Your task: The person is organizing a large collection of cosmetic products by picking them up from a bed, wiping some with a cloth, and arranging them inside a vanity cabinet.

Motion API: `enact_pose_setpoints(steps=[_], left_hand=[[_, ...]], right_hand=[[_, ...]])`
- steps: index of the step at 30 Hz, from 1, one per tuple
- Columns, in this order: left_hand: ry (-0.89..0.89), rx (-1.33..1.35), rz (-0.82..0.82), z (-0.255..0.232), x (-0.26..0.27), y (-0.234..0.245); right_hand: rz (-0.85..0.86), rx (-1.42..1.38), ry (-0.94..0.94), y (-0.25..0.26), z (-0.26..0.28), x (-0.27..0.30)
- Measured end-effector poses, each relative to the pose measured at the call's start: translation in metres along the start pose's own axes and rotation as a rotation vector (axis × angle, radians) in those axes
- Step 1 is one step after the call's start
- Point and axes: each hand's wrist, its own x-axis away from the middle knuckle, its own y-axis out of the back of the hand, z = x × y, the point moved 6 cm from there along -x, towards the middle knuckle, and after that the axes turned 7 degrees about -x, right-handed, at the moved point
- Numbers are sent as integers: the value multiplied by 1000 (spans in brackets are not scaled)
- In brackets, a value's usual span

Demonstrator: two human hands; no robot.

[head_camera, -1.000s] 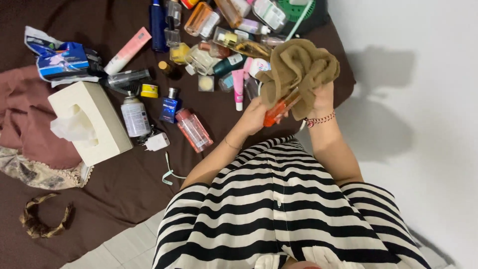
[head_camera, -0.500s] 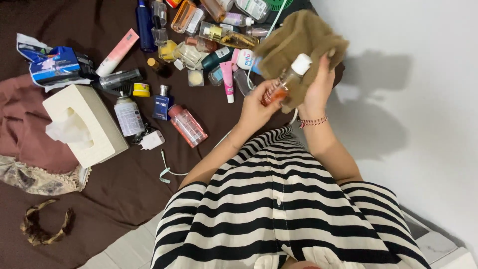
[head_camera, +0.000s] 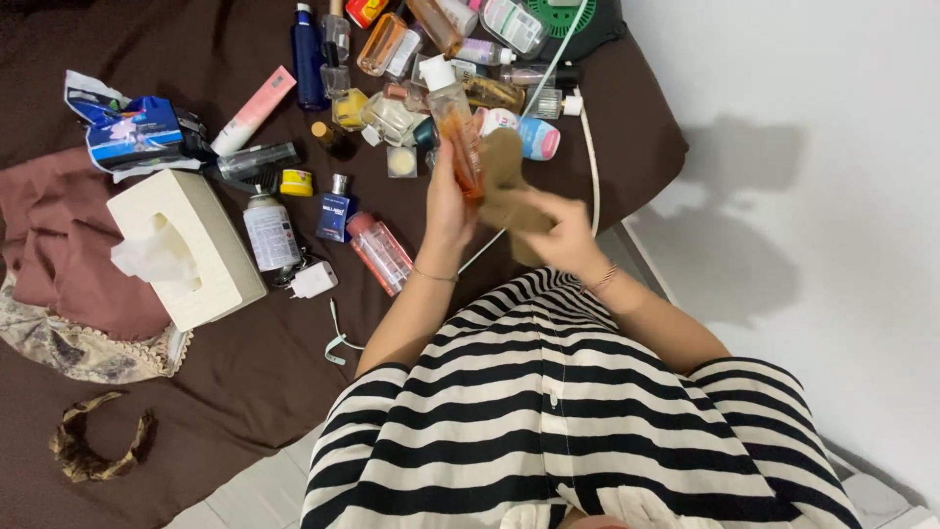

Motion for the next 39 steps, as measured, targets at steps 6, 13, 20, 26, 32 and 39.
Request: enact_pose_setpoints(steps=[6,13,20,26,32,39], left_hand=[[-296,-429,92,5,13,-3],[-252,-129,191,11,9,-23],[-104,-19,-3,-3,8,-14],[-767,-1045,26,19,11,-13],[-1182,-1387,-20,36,43,-34],[-889,-1086,81,74,13,-36]], right_hand=[[-367,-309,30,34,-27,-25],[-175,-272,51,-31,11,-41],[-185,-137,16,-53,-20,2],[-476,-488,-579,-29,-48,14],[-508,-1107,-762,-15,-83,29],[-507,-764,-773,43,-47,91]])
